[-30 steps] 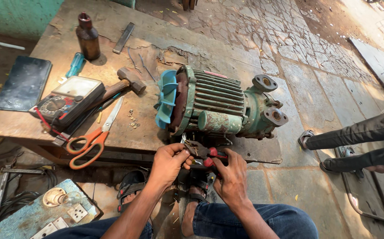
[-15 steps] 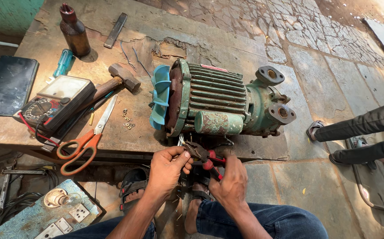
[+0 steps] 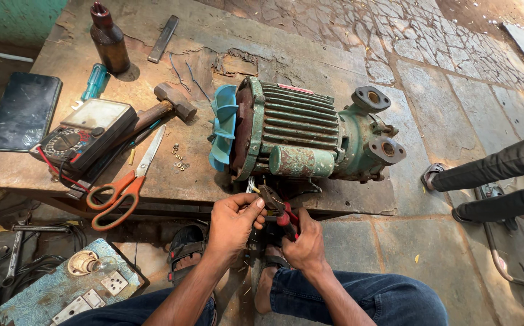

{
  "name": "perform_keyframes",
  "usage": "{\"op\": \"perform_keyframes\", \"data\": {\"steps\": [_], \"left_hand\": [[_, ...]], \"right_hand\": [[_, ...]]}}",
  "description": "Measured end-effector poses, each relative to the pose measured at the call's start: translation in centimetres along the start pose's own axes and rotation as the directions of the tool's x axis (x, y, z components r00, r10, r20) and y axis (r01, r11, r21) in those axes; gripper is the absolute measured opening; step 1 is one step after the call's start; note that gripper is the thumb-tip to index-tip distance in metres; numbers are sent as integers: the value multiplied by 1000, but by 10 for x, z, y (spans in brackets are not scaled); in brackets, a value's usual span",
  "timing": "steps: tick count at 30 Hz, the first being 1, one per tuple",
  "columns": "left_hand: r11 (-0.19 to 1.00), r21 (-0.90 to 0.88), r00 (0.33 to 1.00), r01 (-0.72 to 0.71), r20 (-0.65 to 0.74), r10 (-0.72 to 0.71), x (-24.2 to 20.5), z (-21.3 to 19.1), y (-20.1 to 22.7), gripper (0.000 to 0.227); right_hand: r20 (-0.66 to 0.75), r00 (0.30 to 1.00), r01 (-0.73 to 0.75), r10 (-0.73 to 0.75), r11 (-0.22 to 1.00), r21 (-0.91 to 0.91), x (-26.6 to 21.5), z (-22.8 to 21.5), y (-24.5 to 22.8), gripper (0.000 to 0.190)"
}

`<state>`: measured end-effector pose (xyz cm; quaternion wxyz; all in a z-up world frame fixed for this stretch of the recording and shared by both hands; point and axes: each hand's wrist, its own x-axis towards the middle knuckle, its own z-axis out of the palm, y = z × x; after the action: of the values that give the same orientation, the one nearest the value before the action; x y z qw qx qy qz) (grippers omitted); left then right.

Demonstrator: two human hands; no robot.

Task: The person is repairing an electric motor by connecting wires to its terminals. They use pliers to strip and twist wires, and a multimeter to check connections. The person works on the motor's wiring, ensuring proper connections.

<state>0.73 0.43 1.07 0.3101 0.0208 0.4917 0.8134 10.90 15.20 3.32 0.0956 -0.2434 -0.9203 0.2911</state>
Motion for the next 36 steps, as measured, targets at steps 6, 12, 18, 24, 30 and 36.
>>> {"op": "perform_keyframes", "data": {"steps": [6, 12, 18, 24, 30, 36], "left_hand": [[1000, -17, 1000, -12, 7, 12, 3, -1, 2, 20], [998, 56, 1000, -12, -10, 12, -1, 2, 6, 21], [997, 69, 1000, -24, 11, 23, -3, 1, 12, 24], [993, 119, 1000, -12, 2, 12, -3, 3, 16, 24], [973, 229, 1000, -15, 28, 8, -11, 8, 38, 23], [424, 718, 749, -552, 204, 631, -23, 0, 73, 15]], "right_hand": [[-172, 973, 152, -151, 988, -10, -12, -6, 3, 43], [-89, 920, 383, -381, 924, 7, -31, -16, -6, 51], [394, 871, -425, 293, 852, 307, -57, -31, -10, 63], [257, 845, -459, 469, 389, 799, -79, -22, 22, 60], [98, 793, -538, 601, 616, 575, 4, -83, 116, 30], [-210, 806, -577, 554, 814, -65, 73, -102, 168, 50]]}}
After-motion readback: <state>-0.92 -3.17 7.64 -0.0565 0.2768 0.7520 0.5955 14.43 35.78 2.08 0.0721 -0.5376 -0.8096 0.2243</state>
